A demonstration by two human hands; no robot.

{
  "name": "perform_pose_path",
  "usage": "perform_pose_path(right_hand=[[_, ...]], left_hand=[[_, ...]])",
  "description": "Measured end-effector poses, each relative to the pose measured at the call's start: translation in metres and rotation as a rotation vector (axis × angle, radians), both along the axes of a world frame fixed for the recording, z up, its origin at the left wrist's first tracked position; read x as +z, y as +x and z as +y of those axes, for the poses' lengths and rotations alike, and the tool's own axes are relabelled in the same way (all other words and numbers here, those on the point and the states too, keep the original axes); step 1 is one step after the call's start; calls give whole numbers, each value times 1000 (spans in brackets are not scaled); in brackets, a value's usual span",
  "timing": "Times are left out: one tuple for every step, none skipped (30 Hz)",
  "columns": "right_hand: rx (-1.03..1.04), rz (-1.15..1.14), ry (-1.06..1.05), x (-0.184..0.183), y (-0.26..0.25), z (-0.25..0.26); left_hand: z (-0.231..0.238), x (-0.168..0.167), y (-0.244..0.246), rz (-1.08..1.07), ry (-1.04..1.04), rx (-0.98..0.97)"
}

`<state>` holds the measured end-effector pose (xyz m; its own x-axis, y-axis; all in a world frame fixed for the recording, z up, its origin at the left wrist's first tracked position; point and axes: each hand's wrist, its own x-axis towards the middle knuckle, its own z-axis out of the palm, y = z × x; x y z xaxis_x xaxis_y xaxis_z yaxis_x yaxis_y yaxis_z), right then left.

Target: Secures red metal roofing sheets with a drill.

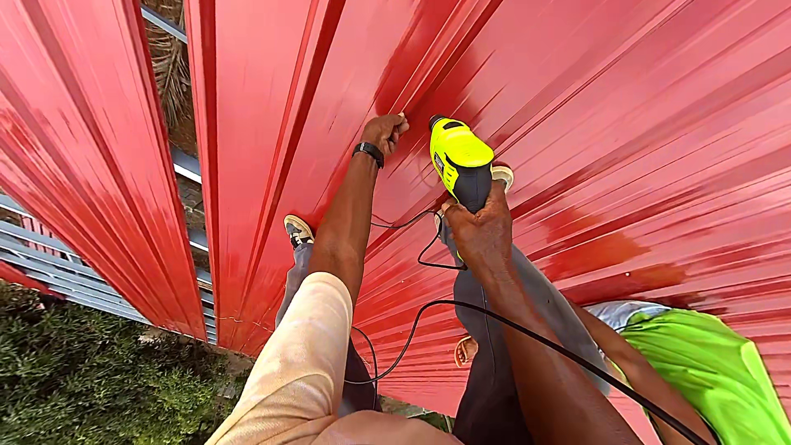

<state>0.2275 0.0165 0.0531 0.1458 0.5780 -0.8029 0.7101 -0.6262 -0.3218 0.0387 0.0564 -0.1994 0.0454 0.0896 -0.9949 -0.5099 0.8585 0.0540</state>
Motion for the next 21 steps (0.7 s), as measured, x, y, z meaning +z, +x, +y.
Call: perform_pose_path(right_hand=[[53,-18,4,1,0,0],[115,-33,13,1,0,-1],[173,-38,25,1,-1,-2],[222,-35,36,1,-2,-4],[258,-28,35,2,-4,-5],[282,-21,26,3,-5,-5],[299,-18,19,4,-7,-6],[311,-17,15,5,-9,-7],[318,-12,15,6,-10,-8],[324,-5,15,7,-12,-9],[330,0,19,7,-13,-9],[340,-2,27,6,-14,-9],[350,-4,28,5,-14,-8],[364,-6,30,4,-13,-8],[379,-8,35,1,-13,-8],[390,-10,44,-1,-12,-7],[400,-10,50,-2,-12,-7],[411,-11,54,-3,-12,-7],[424,-10,56,-3,-13,-6],[439,-13,61,-4,-15,-6],[454,-16,68,-5,-16,-6]], left_hand=[[-1,-2,0,-25,-9,33],[-2,-4,1,-47,-20,57],[-2,-6,1,-59,-30,66],[-1,-7,2,-64,-37,53],[0,-9,3,-56,-43,29],[0,-11,3,-37,-48,18],[1,-13,4,-20,-49,32],[0,-16,6,-13,-42,69],[-1,-17,9,-18,-32,114],[-3,-17,10,-28,-21,158],[-4,-17,10,-35,-14,190],[-3,-17,10,-40,-6,209],[-1,-17,11,-50,-4,225],[1,-17,11,-63,-13,241],[3,-16,12,-67,-28,248],[4,-15,12,-70,-44,247],[5,-13,12,-74,-50,243],[5,-11,13,-77,-52,242],[5,-10,14,-75,-45,245],[5,-9,13,-74,-33,248],[5,-8,12,-74,-24,251]])
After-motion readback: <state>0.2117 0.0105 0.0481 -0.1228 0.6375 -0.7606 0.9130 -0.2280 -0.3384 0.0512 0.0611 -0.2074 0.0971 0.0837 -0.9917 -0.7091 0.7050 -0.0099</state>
